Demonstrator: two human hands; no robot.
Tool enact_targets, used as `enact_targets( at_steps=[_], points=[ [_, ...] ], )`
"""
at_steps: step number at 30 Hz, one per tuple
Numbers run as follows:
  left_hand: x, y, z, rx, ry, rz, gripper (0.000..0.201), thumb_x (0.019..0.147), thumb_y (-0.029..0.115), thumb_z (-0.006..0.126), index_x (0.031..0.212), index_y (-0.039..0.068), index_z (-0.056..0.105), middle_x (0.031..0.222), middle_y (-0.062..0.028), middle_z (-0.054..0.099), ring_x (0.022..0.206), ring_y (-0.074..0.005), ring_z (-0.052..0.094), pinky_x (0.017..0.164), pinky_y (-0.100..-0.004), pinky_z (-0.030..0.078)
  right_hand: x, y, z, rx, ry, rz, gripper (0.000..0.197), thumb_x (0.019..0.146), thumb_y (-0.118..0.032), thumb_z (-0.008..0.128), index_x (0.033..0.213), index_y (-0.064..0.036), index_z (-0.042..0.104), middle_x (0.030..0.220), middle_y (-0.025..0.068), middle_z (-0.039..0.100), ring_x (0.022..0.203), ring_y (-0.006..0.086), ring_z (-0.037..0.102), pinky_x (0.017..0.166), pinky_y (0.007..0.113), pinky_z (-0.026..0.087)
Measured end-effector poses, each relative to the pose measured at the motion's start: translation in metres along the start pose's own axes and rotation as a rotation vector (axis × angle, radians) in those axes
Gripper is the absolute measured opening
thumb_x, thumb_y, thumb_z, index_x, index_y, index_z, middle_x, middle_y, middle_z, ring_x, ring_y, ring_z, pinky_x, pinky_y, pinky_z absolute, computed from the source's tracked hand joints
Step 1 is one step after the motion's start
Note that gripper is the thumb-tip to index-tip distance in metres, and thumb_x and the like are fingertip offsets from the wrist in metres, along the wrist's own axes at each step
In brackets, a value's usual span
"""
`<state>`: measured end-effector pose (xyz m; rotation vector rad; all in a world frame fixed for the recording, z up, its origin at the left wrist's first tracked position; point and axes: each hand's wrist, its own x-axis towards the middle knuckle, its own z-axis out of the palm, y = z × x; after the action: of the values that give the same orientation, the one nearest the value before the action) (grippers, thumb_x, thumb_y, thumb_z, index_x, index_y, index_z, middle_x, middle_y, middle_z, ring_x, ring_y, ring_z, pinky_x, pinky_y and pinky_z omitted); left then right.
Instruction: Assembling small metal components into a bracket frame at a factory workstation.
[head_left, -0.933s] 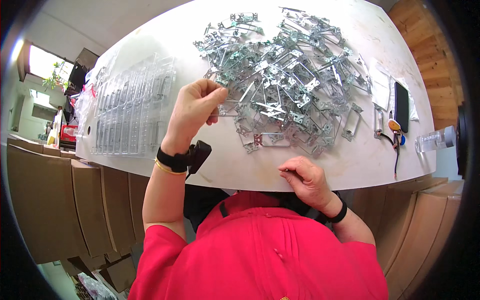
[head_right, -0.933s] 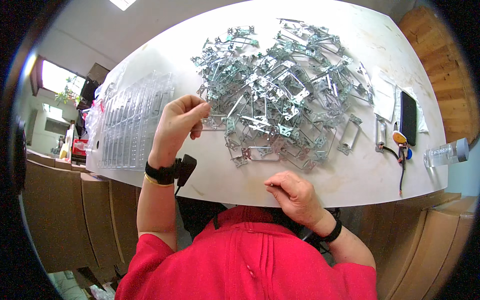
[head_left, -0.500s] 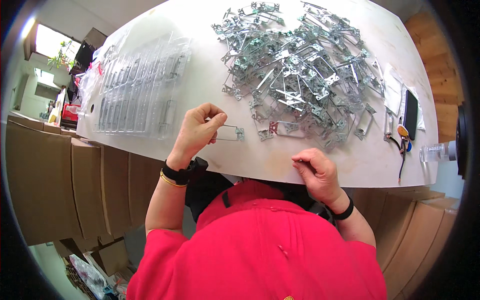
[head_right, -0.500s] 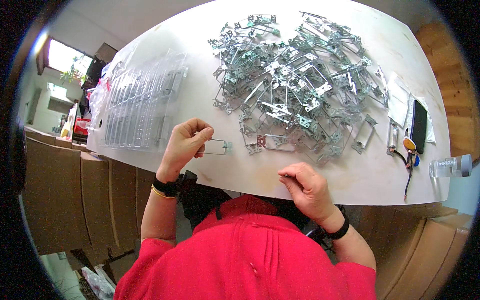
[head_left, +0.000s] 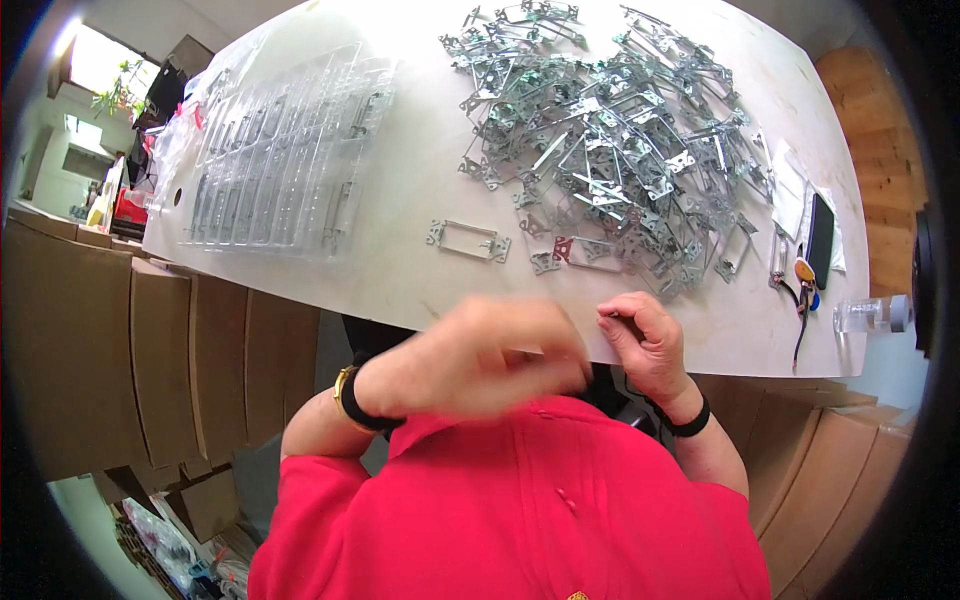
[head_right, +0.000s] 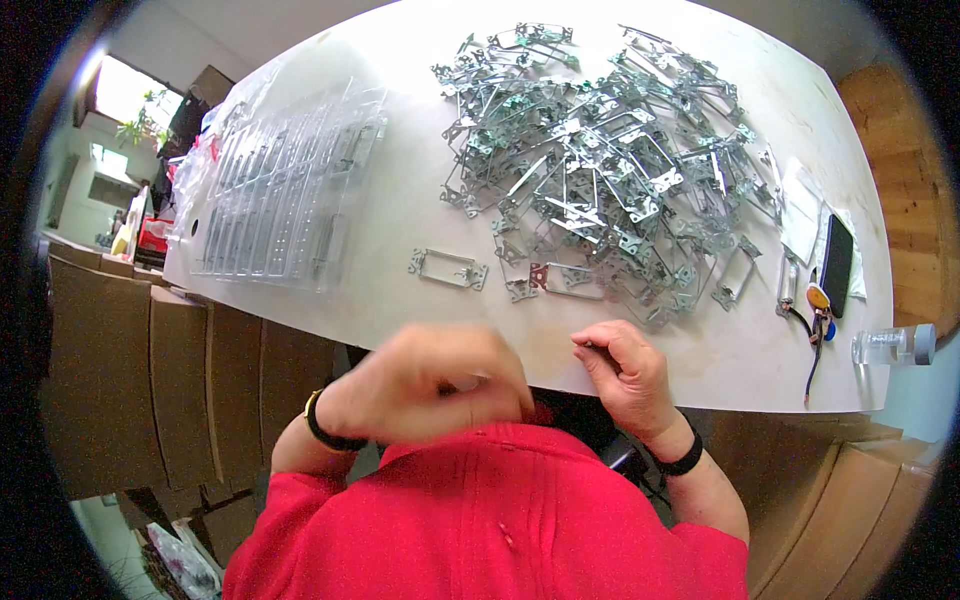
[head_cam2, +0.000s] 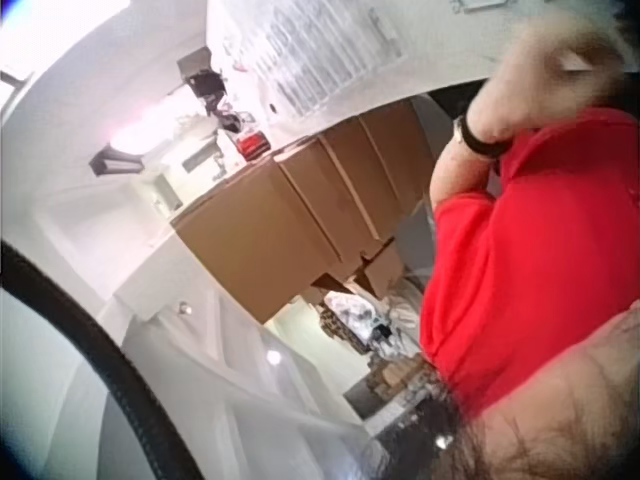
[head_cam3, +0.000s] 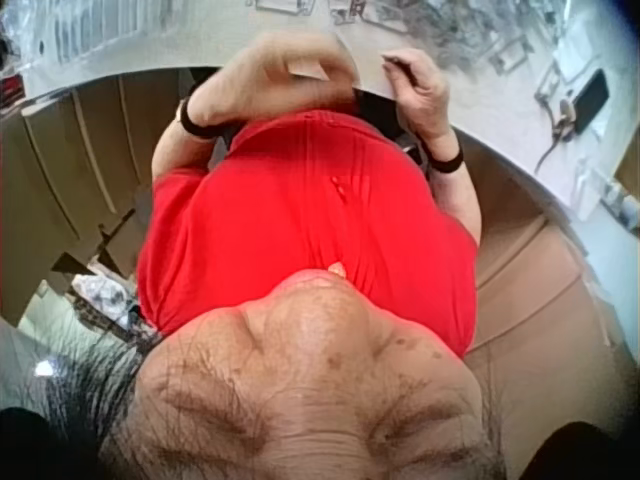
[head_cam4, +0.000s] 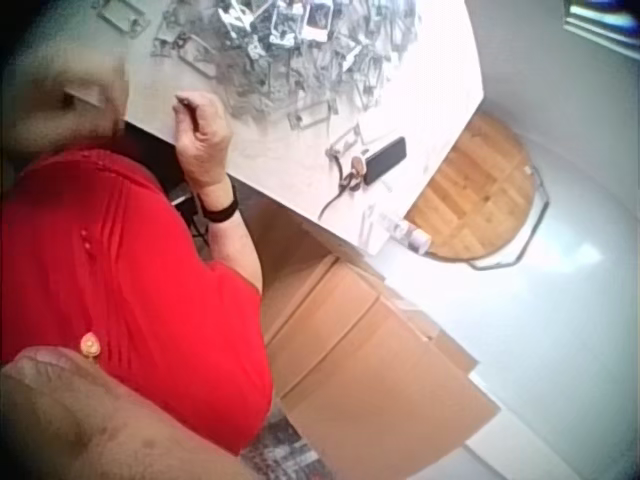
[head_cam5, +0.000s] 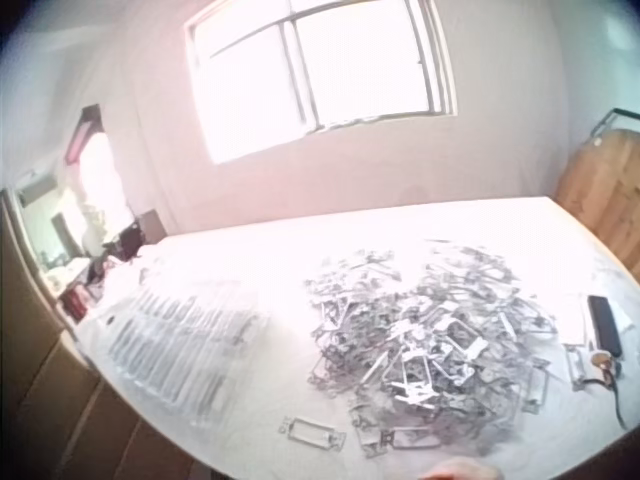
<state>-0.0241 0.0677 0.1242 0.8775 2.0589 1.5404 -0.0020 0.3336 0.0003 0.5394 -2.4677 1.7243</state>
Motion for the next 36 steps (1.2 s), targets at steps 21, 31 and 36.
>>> enact_targets(
  at_steps=[21,31,36],
  points=[
    [0.031,0.075,0.06,-0.218,-0.833,0.574,0.018,0.09,0.013,0.068,0.092,-0.004,0.063,0.091,-0.0224,0.067,0.089,-0.0416,0.068,0.079,-0.0488,0.053,-0.002,0.001,0.008,-0.115,0.045,0.056,0.016,0.095,0.0,0.077,0.109,-0.0034,0.072,0.102,0.0093,0.071,0.09,0.0194,0.068,0.081,0.029,0.054],
    [0.008,0.076,0.045,-0.227,-0.84,0.605,0.018,0.09,0.012,0.067,0.093,-0.005,0.062,0.091,-0.0236,0.067,0.089,-0.0422,0.068,0.08,-0.0485,0.054,-0.002,0.003,0.01,-0.144,0.063,0.053,0.014,0.096,-0.001,0.076,0.109,-0.0032,0.072,0.101,0.0076,0.071,0.088,0.0172,0.067,0.078,0.029,0.053],
    [-0.004,0.077,0.035,-0.207,-0.835,0.601,0.018,0.09,0.012,0.066,0.093,-0.006,0.062,0.091,-0.0242,0.067,0.089,-0.0425,0.067,0.08,-0.0484,0.054,-0.002,0.004,0.01,-0.135,0.066,0.067,0.014,0.096,-0.001,0.077,0.109,-0.003,0.072,0.101,0.0074,0.071,0.087,0.0165,0.067,0.077,0.029,0.053]
  ],
)
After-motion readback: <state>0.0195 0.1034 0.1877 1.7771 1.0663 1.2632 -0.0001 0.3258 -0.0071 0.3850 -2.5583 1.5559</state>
